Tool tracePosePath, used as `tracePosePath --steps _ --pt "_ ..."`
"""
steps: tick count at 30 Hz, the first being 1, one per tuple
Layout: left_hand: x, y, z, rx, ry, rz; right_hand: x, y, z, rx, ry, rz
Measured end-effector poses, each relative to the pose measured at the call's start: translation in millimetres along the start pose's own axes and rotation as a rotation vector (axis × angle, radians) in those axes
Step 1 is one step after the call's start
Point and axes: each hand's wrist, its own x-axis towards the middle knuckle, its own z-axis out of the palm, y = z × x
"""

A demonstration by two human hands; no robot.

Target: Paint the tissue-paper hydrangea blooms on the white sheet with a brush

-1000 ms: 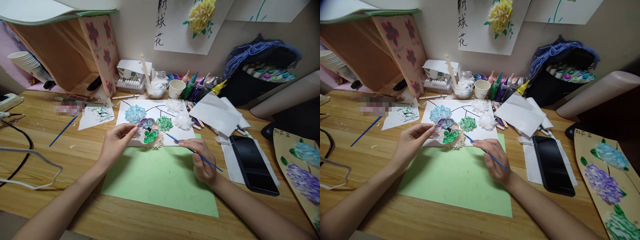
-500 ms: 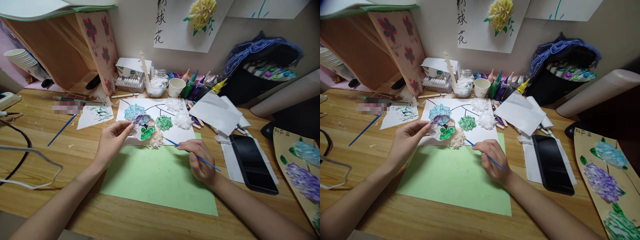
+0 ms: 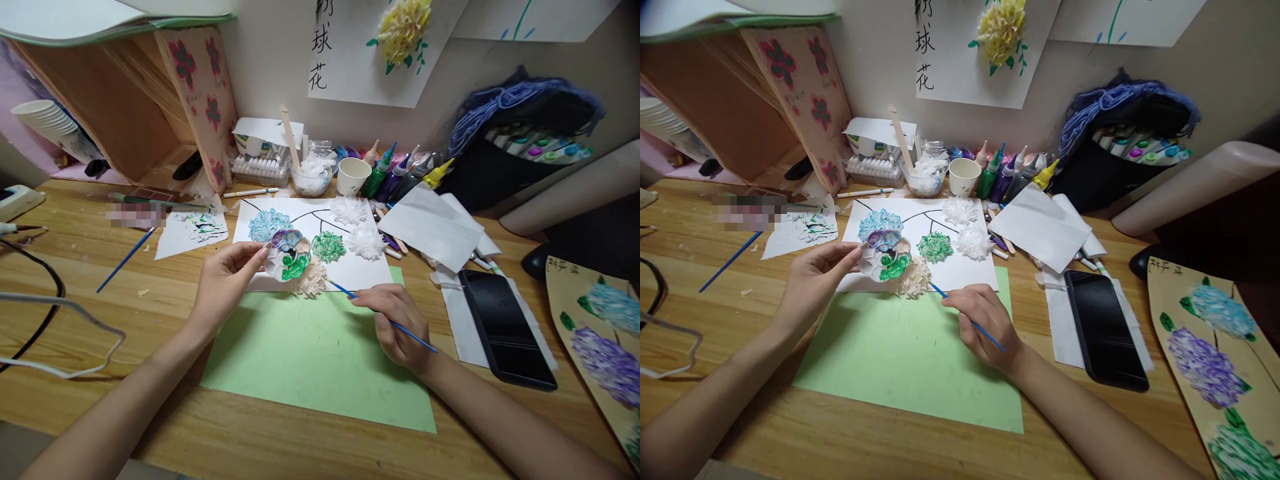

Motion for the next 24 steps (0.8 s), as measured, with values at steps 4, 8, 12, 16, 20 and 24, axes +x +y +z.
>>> tracePosePath --steps 4,8,12,16,20,24 --pt "0.0 0.9 0.0 -0.001 0.003 -0.009 0.5 0.0 -0.1 0.013 0.018 0.012" --pt "0.4 1.9 0.2 -0.003 0.002 -0.012 -0.2 1.6 -0.4 0.013 0.024 0.028" --pt "0.3 2.7 0.3 0.000 0.007 -0.020 -0.6 2.1 -0.5 0.020 0.047 0.052" --pt "-0.4 3.2 0.1 0.002 0.007 -0.014 1.1 0.2 -1.3 0.024 0.078 0.048" --pt "-0.2 2.7 -0.5 0.022 0.007 -0.003 2.6 -1.0 -2.7 0.023 0.086 0.055" --pt "0.6 1.7 -0.6 0.022 0.010 -0.004 2.6 -0.5 -3.6 0.014 0.118 0.044"
